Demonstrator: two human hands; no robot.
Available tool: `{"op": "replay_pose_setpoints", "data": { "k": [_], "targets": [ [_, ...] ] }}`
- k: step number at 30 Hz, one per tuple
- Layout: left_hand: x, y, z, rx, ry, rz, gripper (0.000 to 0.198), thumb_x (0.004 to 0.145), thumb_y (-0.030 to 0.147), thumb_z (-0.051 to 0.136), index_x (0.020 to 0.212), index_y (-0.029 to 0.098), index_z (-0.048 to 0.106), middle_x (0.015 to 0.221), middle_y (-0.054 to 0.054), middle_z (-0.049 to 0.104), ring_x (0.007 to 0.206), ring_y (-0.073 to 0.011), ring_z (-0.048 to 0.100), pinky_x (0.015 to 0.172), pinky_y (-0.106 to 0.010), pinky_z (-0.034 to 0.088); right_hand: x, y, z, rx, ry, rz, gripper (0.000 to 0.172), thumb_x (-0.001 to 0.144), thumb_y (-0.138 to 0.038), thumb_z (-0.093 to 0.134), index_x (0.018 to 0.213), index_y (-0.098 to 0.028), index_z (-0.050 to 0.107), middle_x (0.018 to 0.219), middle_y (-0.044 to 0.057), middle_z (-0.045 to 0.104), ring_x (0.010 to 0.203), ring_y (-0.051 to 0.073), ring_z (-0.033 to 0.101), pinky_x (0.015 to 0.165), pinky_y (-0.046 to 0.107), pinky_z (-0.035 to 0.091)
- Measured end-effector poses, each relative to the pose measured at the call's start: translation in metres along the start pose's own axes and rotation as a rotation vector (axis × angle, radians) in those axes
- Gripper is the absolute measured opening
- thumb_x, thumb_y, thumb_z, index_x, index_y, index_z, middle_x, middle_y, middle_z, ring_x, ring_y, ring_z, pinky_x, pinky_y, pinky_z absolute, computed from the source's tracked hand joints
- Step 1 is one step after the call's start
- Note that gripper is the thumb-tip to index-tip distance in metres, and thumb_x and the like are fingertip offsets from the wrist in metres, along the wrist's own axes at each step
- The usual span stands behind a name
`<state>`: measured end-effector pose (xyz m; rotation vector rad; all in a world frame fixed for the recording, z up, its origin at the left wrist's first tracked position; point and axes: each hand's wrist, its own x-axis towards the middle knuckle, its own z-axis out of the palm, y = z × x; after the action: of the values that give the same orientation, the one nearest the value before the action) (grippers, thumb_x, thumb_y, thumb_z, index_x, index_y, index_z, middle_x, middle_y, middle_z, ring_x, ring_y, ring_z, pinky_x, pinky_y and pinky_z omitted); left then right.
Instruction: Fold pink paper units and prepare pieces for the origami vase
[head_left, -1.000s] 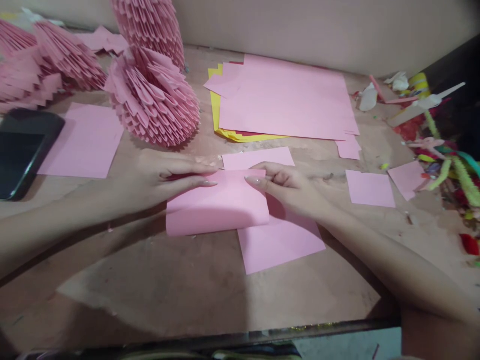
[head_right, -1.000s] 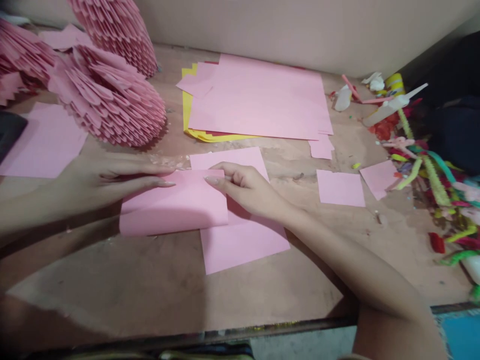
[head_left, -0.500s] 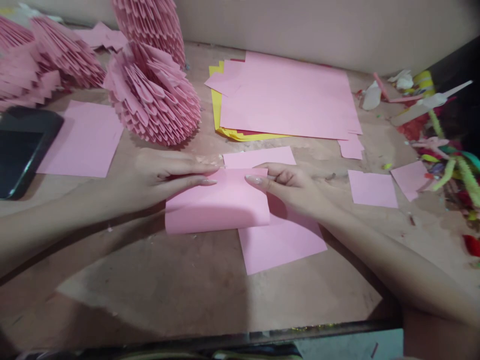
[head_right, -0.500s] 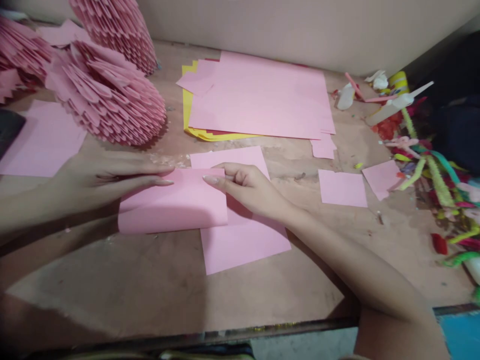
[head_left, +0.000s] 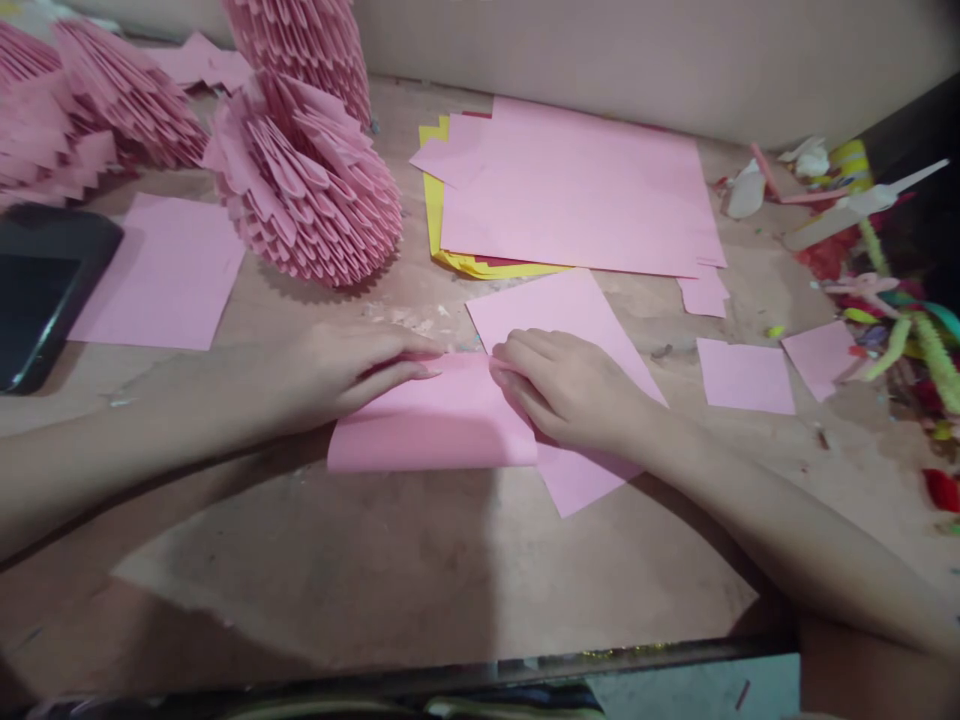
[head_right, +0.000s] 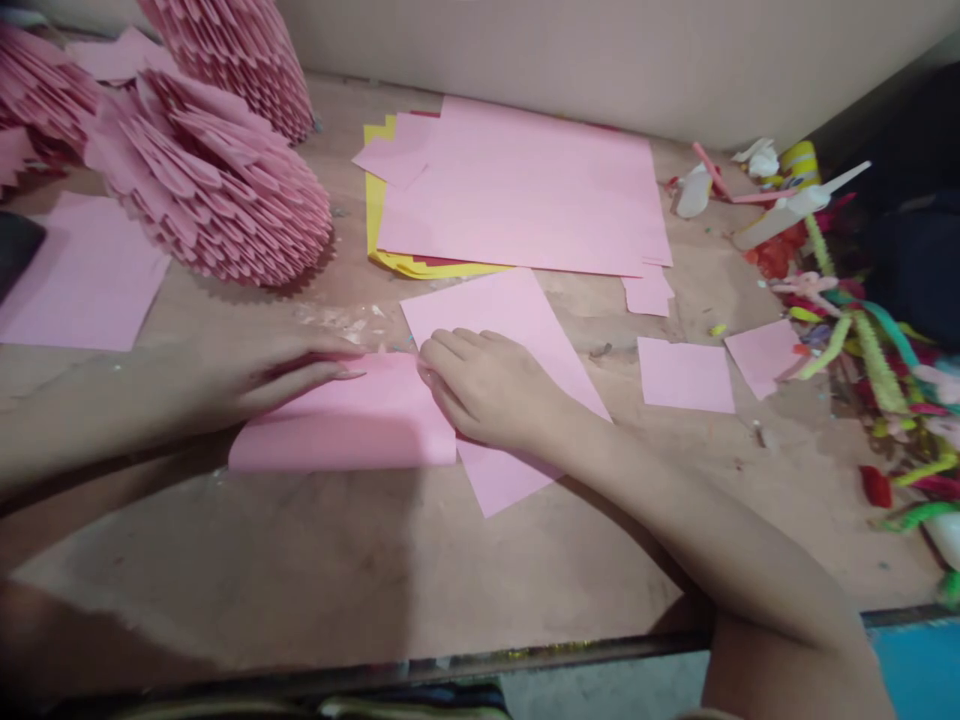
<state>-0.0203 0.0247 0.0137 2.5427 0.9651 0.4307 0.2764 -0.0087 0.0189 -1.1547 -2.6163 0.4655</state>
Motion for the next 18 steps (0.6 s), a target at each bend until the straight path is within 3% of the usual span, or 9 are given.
{"op": "replay_pose_setpoints", "data": {
  "k": [5,9,14,18],
  "targets": [
    [0.006,-0.004,0.002,0.361,-0.018,0.147,0.053,0.118,0.049,0.033,0.115,0.028,0.081,0.102,-0.007,0.085,0.107,-0.0268,0.079,0.098,-0.041,0.061,0.003,-0.001,0.007,-0.267,-0.029,-0.055,0.039,0.118,-0.027,0.033,0.109,-0.016,0.069,0.097,0.012,0.073,0.085,0.025,0.059,0.077,0.039,0.037],
    [0.008,-0.011,-0.001,0.376,-0.024,0.06,0.054,0.115,0.058,0.037,0.12,0.022,0.077,0.099,-0.007,0.079,0.1,-0.0257,0.075,0.092,-0.039,0.061,0.002,0.001,0.006,-0.32,-0.015,-0.083,0.043,0.12,-0.028,0.03,0.113,-0.014,0.07,0.1,0.012,0.074,0.087,0.025,0.061,0.079,0.038,0.038],
    [0.008,-0.012,-0.007,0.388,-0.108,-0.028,0.058,0.118,0.058,0.038,0.116,0.01,0.071,0.101,-0.011,0.072,0.096,-0.0274,0.07,0.083,-0.039,0.059,0.002,0.002,0.009,-0.37,0.03,-0.101,0.043,0.12,-0.028,0.029,0.113,-0.014,0.069,0.103,0.012,0.074,0.087,0.026,0.06,0.078,0.04,0.037],
    [0.007,-0.008,-0.007,0.544,-0.003,0.142,0.055,0.119,0.055,0.04,0.12,0.009,0.072,0.112,-0.013,0.075,0.105,-0.0278,0.068,0.093,-0.04,0.057,0.003,0.007,0.012,-0.414,0.139,-0.175,0.03,0.117,-0.027,0.039,0.123,-0.015,0.065,0.113,0.014,0.074,0.095,0.029,0.06,0.082,0.041,0.036]
  ]
}}
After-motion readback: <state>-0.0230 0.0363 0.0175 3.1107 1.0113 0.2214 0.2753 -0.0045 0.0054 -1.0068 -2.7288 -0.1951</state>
